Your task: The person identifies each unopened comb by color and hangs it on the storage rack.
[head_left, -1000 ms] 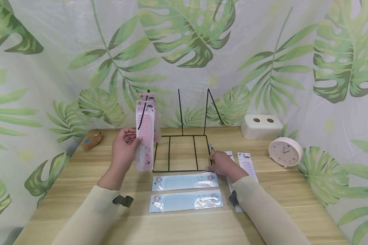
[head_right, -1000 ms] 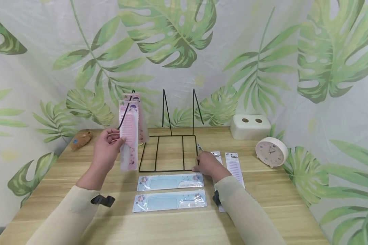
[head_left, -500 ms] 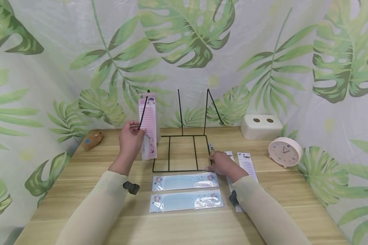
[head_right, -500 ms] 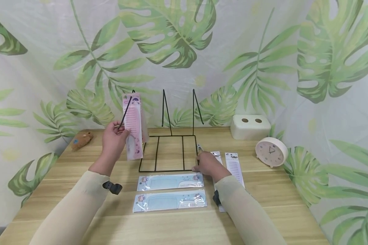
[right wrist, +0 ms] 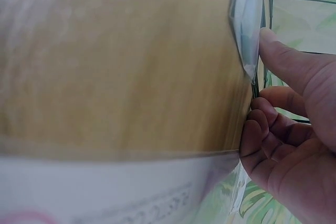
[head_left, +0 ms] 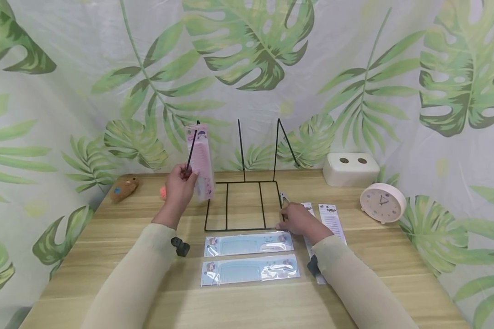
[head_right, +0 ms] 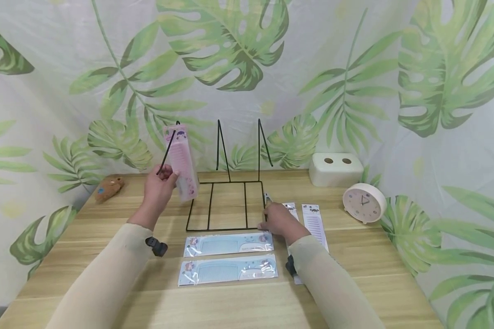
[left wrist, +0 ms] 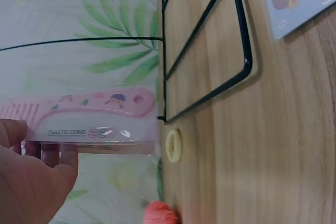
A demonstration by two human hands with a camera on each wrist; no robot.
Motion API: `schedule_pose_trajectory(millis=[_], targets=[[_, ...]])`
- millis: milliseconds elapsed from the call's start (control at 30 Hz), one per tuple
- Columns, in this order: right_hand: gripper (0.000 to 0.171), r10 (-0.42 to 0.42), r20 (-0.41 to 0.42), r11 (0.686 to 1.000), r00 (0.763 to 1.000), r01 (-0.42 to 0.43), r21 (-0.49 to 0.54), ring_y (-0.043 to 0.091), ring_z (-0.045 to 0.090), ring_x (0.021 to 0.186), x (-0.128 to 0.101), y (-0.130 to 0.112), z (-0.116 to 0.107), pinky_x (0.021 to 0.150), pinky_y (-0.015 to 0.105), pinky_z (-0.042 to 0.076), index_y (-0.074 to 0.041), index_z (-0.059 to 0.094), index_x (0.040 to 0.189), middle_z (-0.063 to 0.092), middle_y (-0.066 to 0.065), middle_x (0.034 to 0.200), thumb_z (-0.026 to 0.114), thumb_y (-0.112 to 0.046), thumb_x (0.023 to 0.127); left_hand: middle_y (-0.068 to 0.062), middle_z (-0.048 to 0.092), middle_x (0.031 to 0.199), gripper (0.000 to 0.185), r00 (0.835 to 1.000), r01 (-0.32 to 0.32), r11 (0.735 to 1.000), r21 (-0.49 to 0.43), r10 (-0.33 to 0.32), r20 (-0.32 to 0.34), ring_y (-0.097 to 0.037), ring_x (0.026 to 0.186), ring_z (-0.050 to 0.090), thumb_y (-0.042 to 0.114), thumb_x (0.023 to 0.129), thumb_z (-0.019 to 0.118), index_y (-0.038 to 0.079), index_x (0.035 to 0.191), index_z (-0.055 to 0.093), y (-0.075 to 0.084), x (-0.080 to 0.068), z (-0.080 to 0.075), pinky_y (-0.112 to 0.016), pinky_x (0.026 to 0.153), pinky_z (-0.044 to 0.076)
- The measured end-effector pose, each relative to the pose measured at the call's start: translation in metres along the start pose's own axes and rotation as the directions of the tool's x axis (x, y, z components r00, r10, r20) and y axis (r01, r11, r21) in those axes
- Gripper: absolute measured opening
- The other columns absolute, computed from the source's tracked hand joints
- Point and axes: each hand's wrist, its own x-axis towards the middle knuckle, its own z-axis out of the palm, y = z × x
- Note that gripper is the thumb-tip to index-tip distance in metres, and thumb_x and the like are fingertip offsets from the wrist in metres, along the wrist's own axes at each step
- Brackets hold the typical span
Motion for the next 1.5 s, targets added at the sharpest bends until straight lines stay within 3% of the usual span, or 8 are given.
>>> schedule_pose_trajectory(millis=[133, 333, 567, 933, 1300, 1400, 1500], targets=[[0.060, -0.002, -0.004, 1.000, 1.000, 0.002, 0.007, 0.041, 0.060, 0.143, 0.000, 0.000, 0.000, 0.119, 0.055, 0.051, 0.001, 0.068, 0.145, 0.066, 0.022, 0.150, 0.083, -0.035, 0.099, -0.022, 0.071, 0.125, 0.031, 1.000, 0.014, 1.000, 0.020, -0.014, -0.017, -0.022, 0.109, 0.066, 0.021, 0.110, 0.066, -0.003, 0.129, 0.061, -0.006, 0.004, 0.003, -0.014, 0.078, 0.055], [0.059, 0.001, -0.004, 1.000, 1.000, -0.001, 0.010, 0.040, 0.062, 0.141, -0.001, 0.000, 0.000, 0.118, 0.055, 0.051, 0.002, 0.069, 0.144, 0.067, 0.022, 0.148, 0.083, -0.034, 0.099, -0.023, 0.071, 0.127, 0.031, 0.999, 0.027, 0.997, 0.079, -0.024, -0.036, -0.031, 0.118, 0.067, 0.023, 0.110, 0.066, -0.002, 0.127, 0.063, -0.011, 0.006, 0.005, -0.031, 0.093, 0.056], [0.058, -0.010, -0.003, 1.000, 1.000, 0.010, -0.013, 0.041, 0.063, 0.139, -0.001, -0.001, -0.002, 0.117, 0.055, 0.052, 0.001, 0.070, 0.142, 0.068, 0.023, 0.146, 0.082, -0.035, 0.099, -0.025, 0.068, 0.129, 0.031, 0.999, 0.034, 0.995, 0.096, -0.031, -0.031, -0.036, 0.121, 0.065, 0.021, 0.110, 0.065, -0.004, 0.128, 0.062, -0.020, 0.005, 0.005, -0.044, 0.102, 0.056], [0.057, -0.006, -0.002, 1.000, 1.000, 0.006, 0.000, 0.041, 0.062, 0.139, -0.002, 0.000, -0.002, 0.118, 0.055, 0.052, 0.001, 0.069, 0.143, 0.067, 0.024, 0.147, 0.082, -0.034, 0.100, -0.023, 0.068, 0.132, 0.030, 0.997, 0.070, 0.990, 0.122, -0.068, -0.023, -0.036, 0.123, 0.066, 0.022, 0.110, 0.066, -0.002, 0.128, 0.063, -0.031, 0.004, 0.004, -0.046, 0.104, 0.056], [0.057, -0.022, -0.003, 1.000, 1.000, 0.022, -0.012, 0.039, 0.065, 0.134, -0.002, -0.001, -0.002, 0.114, 0.054, 0.054, 0.001, 0.070, 0.142, 0.069, 0.023, 0.144, 0.082, -0.035, 0.100, -0.022, 0.069, 0.133, 0.031, 0.993, 0.064, 0.981, 0.183, -0.080, 0.085, -0.036, 0.125, 0.066, 0.023, 0.110, 0.066, -0.001, 0.129, 0.065, -0.046, -0.010, -0.004, -0.045, 0.104, 0.058], [0.058, -0.019, -0.003, 1.000, 1.000, 0.019, -0.006, 0.039, 0.065, 0.134, -0.002, -0.001, -0.002, 0.115, 0.055, 0.054, 0.002, 0.069, 0.143, 0.068, 0.024, 0.146, 0.082, -0.034, 0.100, -0.023, 0.069, 0.132, 0.031, 0.992, 0.033, 0.978, 0.206, -0.057, 0.115, -0.036, 0.125, 0.067, 0.023, 0.110, 0.067, -0.001, 0.129, 0.066, -0.051, -0.015, -0.006, -0.046, 0.105, 0.059], [0.058, -0.008, 0.004, 1.000, 1.000, 0.008, -0.001, 0.037, 0.065, 0.134, -0.002, 0.000, -0.002, 0.115, 0.054, 0.054, 0.001, 0.068, 0.144, 0.067, 0.024, 0.147, 0.082, -0.034, 0.100, -0.023, 0.071, 0.130, 0.031, 0.982, -0.003, 0.969, 0.246, -0.044, 0.186, -0.036, 0.123, 0.067, 0.021, 0.109, 0.069, -0.002, 0.129, 0.067, -0.056, -0.020, -0.007, -0.048, 0.104, 0.060]])
